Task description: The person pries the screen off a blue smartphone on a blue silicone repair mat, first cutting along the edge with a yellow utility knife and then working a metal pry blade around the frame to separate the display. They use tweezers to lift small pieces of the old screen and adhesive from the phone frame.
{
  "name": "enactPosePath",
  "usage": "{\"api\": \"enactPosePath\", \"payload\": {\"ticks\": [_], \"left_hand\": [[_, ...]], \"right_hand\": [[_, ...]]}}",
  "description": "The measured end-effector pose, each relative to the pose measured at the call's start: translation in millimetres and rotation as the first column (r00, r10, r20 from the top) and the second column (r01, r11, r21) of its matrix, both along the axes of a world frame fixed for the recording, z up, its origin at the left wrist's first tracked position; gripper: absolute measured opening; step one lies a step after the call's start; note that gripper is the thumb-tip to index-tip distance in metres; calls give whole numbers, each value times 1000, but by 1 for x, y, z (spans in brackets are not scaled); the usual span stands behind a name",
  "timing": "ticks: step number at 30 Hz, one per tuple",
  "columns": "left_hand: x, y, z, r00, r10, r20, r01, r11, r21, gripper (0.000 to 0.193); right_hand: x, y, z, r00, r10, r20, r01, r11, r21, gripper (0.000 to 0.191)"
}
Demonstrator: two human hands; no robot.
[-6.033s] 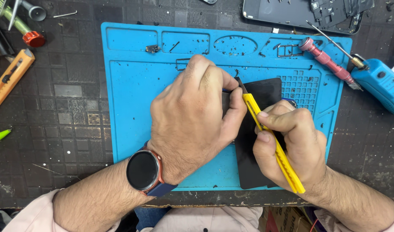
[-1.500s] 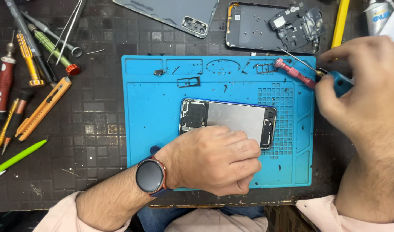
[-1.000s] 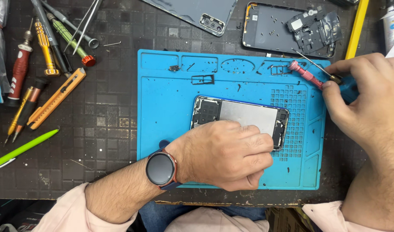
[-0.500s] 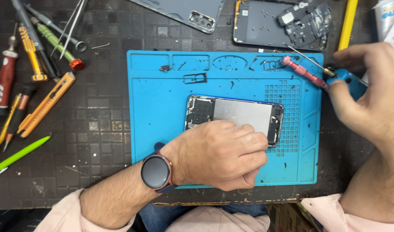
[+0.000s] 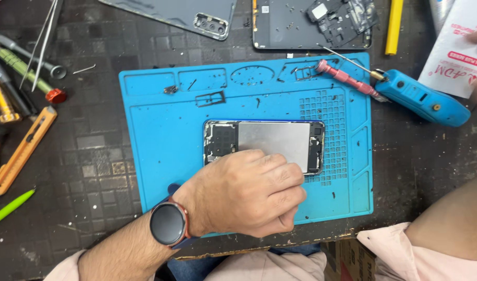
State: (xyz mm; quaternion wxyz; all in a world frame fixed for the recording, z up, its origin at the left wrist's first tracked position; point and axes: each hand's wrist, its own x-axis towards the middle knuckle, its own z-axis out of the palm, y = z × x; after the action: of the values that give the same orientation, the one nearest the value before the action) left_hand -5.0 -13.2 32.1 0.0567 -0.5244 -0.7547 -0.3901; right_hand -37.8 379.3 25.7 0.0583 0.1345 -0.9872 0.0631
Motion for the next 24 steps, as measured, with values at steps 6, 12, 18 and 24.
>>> {"api": "enactPosePath", "payload": {"ticks": [6,12,18,24], "left_hand": [[-5,0,2,999,-14,33,15,1000,-25,19],[-8,1,2,999,-37,12,37,999,-12,22],[-7,4,6,998,-63,8,63,998,-10,25],[-3,1,7,998,-59,18,59,998,-10,27]], "right_hand": [[-1,-12,14,990,39,133,-56,990,129,58],[-12,-15,18,986,-103,128,141,930,-340,35],[-14,-23,8,979,-196,-51,187,970,-153,31],[-24,3,-6,977,-183,-114,148,953,-263,23]]}}
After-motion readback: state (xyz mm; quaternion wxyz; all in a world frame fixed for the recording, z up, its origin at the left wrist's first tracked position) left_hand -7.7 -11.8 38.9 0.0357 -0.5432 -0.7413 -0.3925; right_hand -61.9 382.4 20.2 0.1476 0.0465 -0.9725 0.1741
